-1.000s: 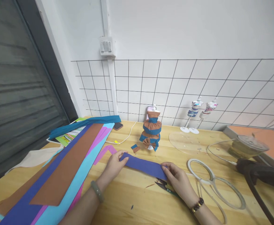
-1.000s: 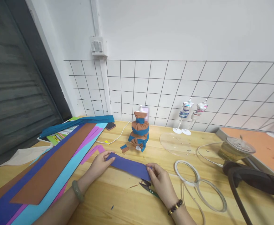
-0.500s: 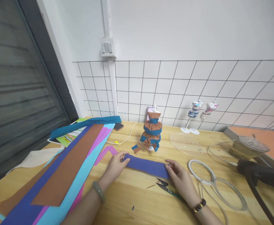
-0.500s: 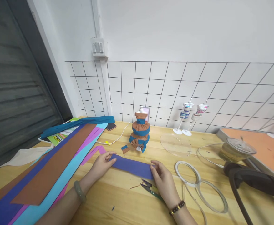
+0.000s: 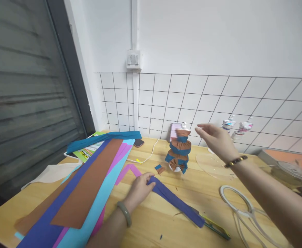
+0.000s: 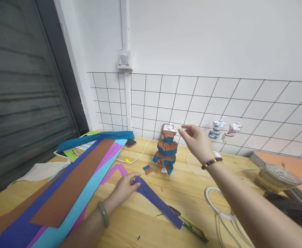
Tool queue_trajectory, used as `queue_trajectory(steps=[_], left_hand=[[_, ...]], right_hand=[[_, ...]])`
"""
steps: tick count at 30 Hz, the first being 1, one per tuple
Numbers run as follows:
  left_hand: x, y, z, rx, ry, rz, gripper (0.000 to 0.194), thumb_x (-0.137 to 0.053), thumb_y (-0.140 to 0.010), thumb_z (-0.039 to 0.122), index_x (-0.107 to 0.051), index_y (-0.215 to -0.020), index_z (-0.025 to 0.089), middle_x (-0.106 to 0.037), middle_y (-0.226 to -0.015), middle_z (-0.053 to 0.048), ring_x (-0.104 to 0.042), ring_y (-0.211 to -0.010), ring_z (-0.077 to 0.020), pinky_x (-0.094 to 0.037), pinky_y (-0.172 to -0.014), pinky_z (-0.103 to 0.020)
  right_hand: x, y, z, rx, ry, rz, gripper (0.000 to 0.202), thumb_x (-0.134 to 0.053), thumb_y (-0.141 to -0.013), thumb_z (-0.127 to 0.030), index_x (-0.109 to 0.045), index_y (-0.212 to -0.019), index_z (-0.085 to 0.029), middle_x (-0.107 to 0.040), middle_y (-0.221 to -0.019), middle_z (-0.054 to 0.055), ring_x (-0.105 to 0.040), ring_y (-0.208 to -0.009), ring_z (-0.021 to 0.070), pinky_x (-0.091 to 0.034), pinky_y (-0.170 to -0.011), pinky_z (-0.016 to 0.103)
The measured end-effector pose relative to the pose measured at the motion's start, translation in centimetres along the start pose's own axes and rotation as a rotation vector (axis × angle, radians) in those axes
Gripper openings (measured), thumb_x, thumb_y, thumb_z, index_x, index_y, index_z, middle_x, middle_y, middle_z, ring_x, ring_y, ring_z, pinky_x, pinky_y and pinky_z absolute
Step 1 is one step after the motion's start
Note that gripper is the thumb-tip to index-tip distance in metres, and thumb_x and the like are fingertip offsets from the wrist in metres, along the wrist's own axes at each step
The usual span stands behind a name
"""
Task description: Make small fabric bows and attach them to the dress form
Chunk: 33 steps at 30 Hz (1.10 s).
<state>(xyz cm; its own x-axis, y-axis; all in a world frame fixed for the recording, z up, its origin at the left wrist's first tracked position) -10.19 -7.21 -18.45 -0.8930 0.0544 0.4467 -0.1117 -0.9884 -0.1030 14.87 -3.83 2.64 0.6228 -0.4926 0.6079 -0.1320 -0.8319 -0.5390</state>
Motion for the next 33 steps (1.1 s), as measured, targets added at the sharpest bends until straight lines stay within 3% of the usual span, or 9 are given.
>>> queue_trajectory(steps=[4,10,22,29,33], left_hand=[[0.2,0.2,0.4,-0.019,-0.025,-0.024,0.036,-0.054,-0.069,0.027,-0.06,-0.103,0.019,-0.062,-0.077,-0.001,-0.054,-0.069,-0.0148,-0.041,-0.062,-0.024],[0.3,0.4,0.4,-0.028,-0.055,-0.039,0.036,-0.052,-0.071,0.027,-0.059,-0.105,0.019,-0.063,-0.08,-0.002,-0.055,-0.071,-0.0151,-0.041,-0.065,-0.025],[0.3,0.4,0.3,-0.053,-0.09,-0.035,0.032,-0.053,-0.07,0.028,-0.06,-0.101,0.02,-0.061,-0.078,-0.002,-0.053,-0.07,-0.0148,-0.04,-0.063,-0.023],[0.2,0.2,0.0,-0.049,-0.087,-0.044,0.033,-0.053,-0.071,0.029,-0.06,-0.102,0.021,-0.061,-0.08,-0.002,-0.053,-0.071,-0.0149,-0.04,-0.064,-0.023],[0.2,0.2,-0.1,-0.048,-0.087,-0.048,0.035,-0.053,-0.07,0.029,-0.059,-0.104,0.021,-0.062,-0.082,-0.002,-0.054,-0.073,-0.0154,-0.041,-0.065,-0.024]], right_hand=[[-1.5,-3.1,-2.5,0.024,0.126,-0.064,0.044,-0.053,-0.071,-0.054,-0.065,-0.088,-0.015,-0.065,-0.065,0.005,-0.057,-0.058,0.018,-0.041,-0.049,0.029],[-2.9,-5.0,-3.1,0.018,0.289,-0.112,0.035,-0.056,-0.068,-0.05,-0.068,-0.065,-0.018,-0.064,-0.058,0.007,-0.056,-0.052,0.0184,-0.039,-0.045,0.029],[-0.6,-5.4,-3.3,0.095,0.434,-0.239,0.025,-0.056,-0.071,-0.038,-0.07,-0.071,-0.018,-0.067,-0.064,0.007,-0.056,-0.059,0.018,-0.038,-0.051,0.029],[0.6,-5.1,-2.9,0.086,0.437,-0.271,0.025,-0.051,-0.074,-0.028,-0.067,-0.092,-0.018,-0.069,-0.084,0.008,-0.058,-0.068,0.0183,-0.04,-0.058,0.029],[0.8,-5.0,-2.5,0.069,0.432,-0.277,0.025,-0.052,-0.074,-0.027,-0.066,-0.093,-0.02,-0.068,-0.085,0.007,-0.059,-0.074,0.0194,-0.04,-0.061,0.029]])
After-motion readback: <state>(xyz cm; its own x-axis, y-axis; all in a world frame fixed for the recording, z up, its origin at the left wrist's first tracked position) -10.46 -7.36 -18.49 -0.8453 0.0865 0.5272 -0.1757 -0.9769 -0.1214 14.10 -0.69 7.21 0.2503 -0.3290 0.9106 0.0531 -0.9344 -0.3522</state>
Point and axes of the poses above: each hand's wrist, its own y-axis away from the middle knuckle, its own x-axis out of the back of the hand, z = x × y, the point moved 3 cm from there along -y, towards the middle knuckle
